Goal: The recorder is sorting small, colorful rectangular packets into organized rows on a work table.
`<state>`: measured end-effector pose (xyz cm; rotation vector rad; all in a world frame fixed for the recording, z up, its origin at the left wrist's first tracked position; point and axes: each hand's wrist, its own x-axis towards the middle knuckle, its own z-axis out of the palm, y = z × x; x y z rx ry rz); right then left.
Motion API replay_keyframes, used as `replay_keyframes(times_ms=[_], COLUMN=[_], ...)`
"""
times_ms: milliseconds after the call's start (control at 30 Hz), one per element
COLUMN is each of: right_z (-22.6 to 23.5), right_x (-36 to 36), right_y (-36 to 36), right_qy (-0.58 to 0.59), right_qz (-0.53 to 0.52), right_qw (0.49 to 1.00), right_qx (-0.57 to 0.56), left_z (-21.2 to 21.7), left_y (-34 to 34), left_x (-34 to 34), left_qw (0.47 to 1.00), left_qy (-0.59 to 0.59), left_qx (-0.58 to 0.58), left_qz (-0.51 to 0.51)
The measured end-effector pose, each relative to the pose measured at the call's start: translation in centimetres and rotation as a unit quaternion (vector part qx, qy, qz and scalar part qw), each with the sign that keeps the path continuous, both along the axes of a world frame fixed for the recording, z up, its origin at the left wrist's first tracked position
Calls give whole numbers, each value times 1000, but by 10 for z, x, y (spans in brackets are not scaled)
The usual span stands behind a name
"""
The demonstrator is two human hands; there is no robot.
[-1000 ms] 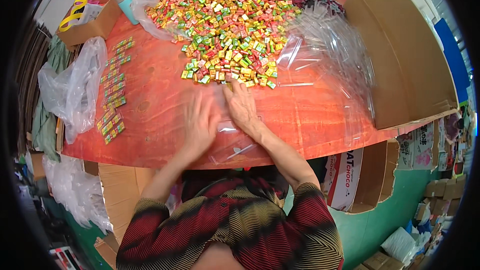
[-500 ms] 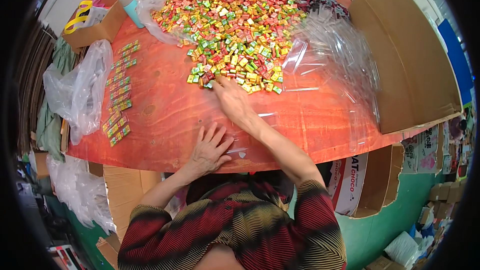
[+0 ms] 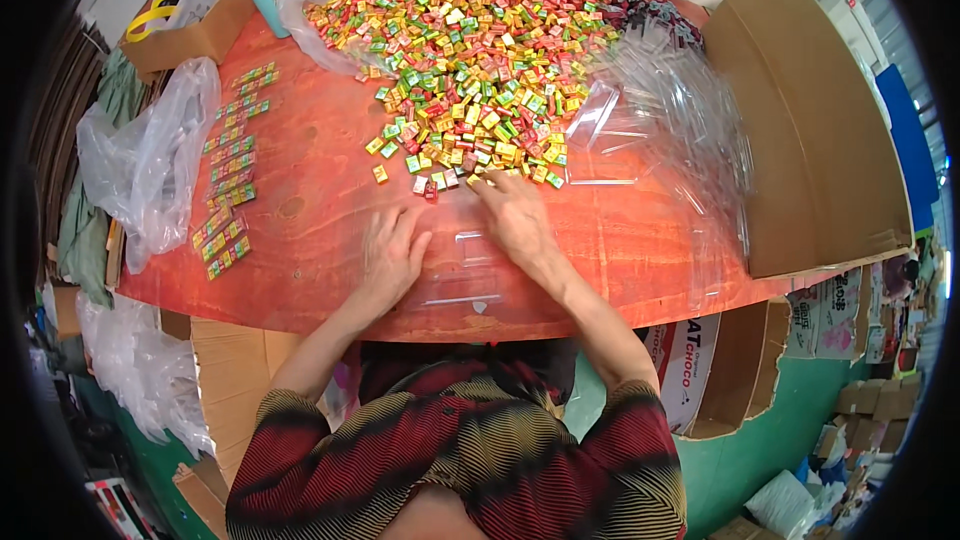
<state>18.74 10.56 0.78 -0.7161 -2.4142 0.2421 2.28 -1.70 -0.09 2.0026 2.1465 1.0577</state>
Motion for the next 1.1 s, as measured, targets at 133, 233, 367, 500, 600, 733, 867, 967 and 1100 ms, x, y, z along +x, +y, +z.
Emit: replay_keyframes(times_ms=[133, 233, 367, 500, 600, 733, 867, 967, 1100], right_z=[-7, -11, 5, 6, -7, -21, -9, -6, -5], right_x=[37, 43, 12, -40, -59, -59, -61, -60, -46], right_y=[-29, -44, -40, -19, -1, 8, 7, 15, 18], right_qy=[-90, -97, -98, -6, -67, -84, -125, -177, -132], right_qz=[-123, -144, -123, -7, 16, 34, 50, 59, 92], right_qw=[988, 982, 987, 996, 993, 992, 986, 976, 972], right_qx=[-32, -72, -41, -85, -96, -90, -96, -116, -172], left_z=[-6, -6, 0, -2, -9, 3, -4, -6, -4], left_y=[8, 24, 43, 49, 53, 56, 57, 57, 55], left_x=[-7, -24, -44, -49, -49, -43, -44, -42, -31], left_qw=[999, 997, 996, 992, 996, 992, 988, 990, 989], left_qy=[32, 51, 57, -8, 11, -43, -39, -54, -75], left_qx=[-14, 3, -61, -124, -88, -103, -125, -98, -102], left_qz=[30, 51, 24, 20, -23, -54, -79, -85, -74])
